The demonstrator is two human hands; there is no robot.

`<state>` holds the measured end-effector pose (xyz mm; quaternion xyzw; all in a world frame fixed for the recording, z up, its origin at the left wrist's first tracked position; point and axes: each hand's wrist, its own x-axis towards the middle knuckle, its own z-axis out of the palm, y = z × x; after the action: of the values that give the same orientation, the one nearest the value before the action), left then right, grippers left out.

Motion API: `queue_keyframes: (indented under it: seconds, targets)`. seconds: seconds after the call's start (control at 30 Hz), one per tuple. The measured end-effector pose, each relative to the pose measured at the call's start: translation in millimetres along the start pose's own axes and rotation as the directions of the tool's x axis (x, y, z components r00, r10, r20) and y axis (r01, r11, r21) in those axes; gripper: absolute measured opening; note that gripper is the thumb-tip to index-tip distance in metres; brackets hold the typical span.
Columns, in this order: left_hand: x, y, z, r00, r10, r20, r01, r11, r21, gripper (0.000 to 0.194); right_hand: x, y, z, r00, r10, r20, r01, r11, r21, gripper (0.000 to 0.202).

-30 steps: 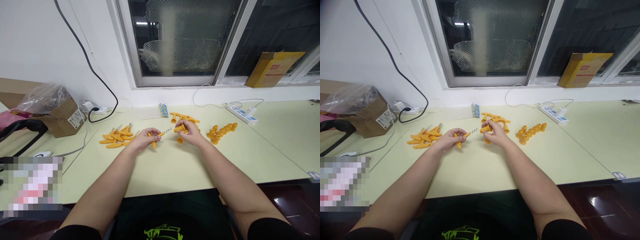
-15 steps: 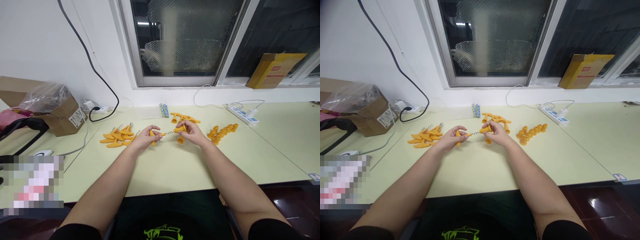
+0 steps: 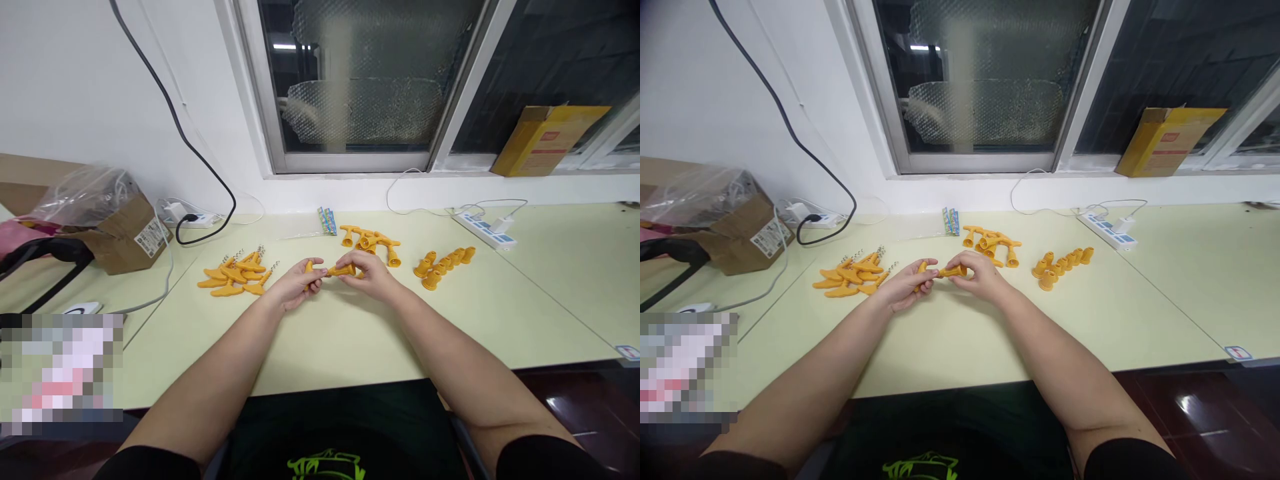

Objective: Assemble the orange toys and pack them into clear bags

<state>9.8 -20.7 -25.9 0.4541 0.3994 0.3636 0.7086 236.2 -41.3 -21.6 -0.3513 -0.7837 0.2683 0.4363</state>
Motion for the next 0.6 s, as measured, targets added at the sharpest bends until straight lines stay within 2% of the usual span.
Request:
queue_keyframes:
  seconds: [0.07,0.17,0.27,0.33,0.37,0.4,0.43,0.53,0.57,0.6]
  targets:
    - [-0.3,-1.9,1.3,0.993,0.119,0.021,-0.12,0.992,0.043,0.059,-0.1,-0.9,2.6,0.991,0.133,0.0,-0.132,0.989,0.061,0.024]
    - [-2.7,-3.6,5.4,0.935,0.35,0.053,-0.354,0.921,0.162,0.06,1.9,0.5,12.0,0.931,0.36,0.049,-0.359,0.891,0.277,0.031]
    - [-7.5,-3.3,10.7,0.881,0.464,0.092,-0.471,0.84,0.267,0.056,5.7,1.9,22.5,0.806,0.56,0.193,-0.575,0.662,0.481,0.033]
    - [-10.3,-2.2,13.1,0.867,0.486,0.105,-0.494,0.814,0.306,0.054,7.3,1.0,25.4,0.708,0.638,0.301,-0.684,0.515,0.517,0.032]
    - [-11.1,-1.4,13.6,0.865,0.49,0.106,-0.497,0.808,0.318,0.052,7.4,-0.1,25.1,0.683,0.647,0.34,-0.711,0.482,0.512,0.033]
    - [-11.3,-0.6,13.4,0.864,0.493,0.102,-0.497,0.805,0.324,0.051,7.1,-1.6,23.7,0.69,0.632,0.354,-0.709,0.49,0.507,0.032]
    - [-10.8,0.2,12.7,0.864,0.494,0.093,-0.496,0.805,0.326,0.051,6.2,-3.1,21.5,0.728,0.596,0.339,-0.676,0.541,0.5,0.031]
    - [-6.5,2.2,8.0,0.874,0.484,0.03,-0.468,0.826,0.313,0.054,2.6,-6.0,14.3,0.907,0.396,0.141,-0.418,0.81,0.412,0.035]
    - [-4.7,2.5,6.3,0.88,0.474,-0.002,-0.45,0.837,0.311,0.054,1.6,-5.9,12.9,0.94,0.331,0.084,-0.339,0.869,0.361,0.037]
    - [-2.9,2.7,4.7,0.885,0.464,-0.037,-0.431,0.847,0.31,0.054,1.0,-5.5,12.3,0.952,0.299,0.062,-0.302,0.896,0.325,0.038]
